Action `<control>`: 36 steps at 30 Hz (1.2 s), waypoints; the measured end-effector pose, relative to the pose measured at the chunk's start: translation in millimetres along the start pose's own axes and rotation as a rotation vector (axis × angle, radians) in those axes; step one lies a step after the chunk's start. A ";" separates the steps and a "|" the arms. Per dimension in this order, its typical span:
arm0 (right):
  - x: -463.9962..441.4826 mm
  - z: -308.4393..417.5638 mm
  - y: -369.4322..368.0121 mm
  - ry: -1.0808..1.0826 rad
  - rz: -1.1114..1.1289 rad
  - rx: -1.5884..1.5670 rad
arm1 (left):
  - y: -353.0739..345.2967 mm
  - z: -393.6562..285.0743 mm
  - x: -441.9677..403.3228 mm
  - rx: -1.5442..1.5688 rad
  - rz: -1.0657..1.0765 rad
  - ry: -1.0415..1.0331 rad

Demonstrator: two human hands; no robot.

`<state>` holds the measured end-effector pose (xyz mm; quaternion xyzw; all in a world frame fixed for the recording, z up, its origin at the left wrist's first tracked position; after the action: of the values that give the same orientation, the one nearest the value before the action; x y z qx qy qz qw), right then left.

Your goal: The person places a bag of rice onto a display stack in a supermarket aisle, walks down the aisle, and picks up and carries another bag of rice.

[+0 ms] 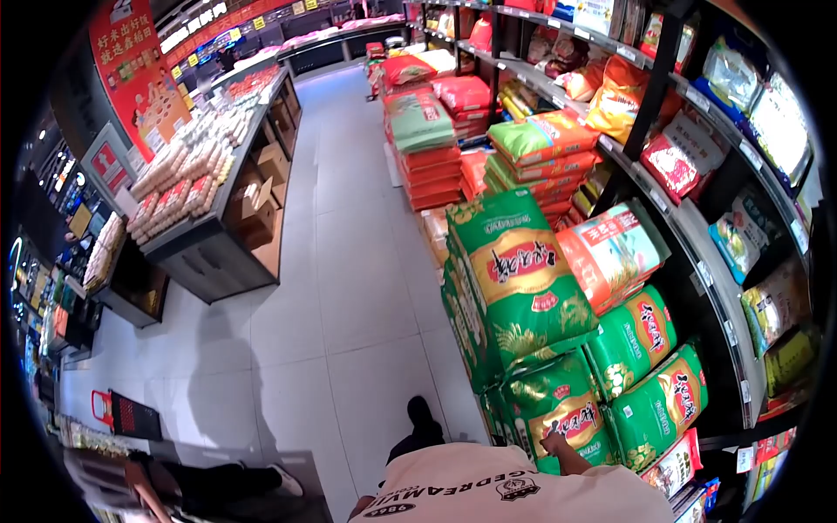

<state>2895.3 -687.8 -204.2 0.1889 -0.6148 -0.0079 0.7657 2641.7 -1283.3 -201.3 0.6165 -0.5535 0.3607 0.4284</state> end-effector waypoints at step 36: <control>-210.0 687.8 373.5 0.572 -0.084 0.202 | 523.8 -209.6 -93.5 0.540 -0.603 -0.025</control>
<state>2112.2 -482.0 -170.8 0.2840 -0.3636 0.0753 0.8840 2116.7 -1064.6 -141.5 0.8460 -0.2382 0.3437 0.3308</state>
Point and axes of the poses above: each hand's wrist, its own x-axis away from the middle knuckle, its own y-axis out of the back of the hand, z = x × y, the point moved 1 cm from there along -x, towards the middle knuckle, and after that the axes turned 15 degrees about z, right-handed, at the moved point
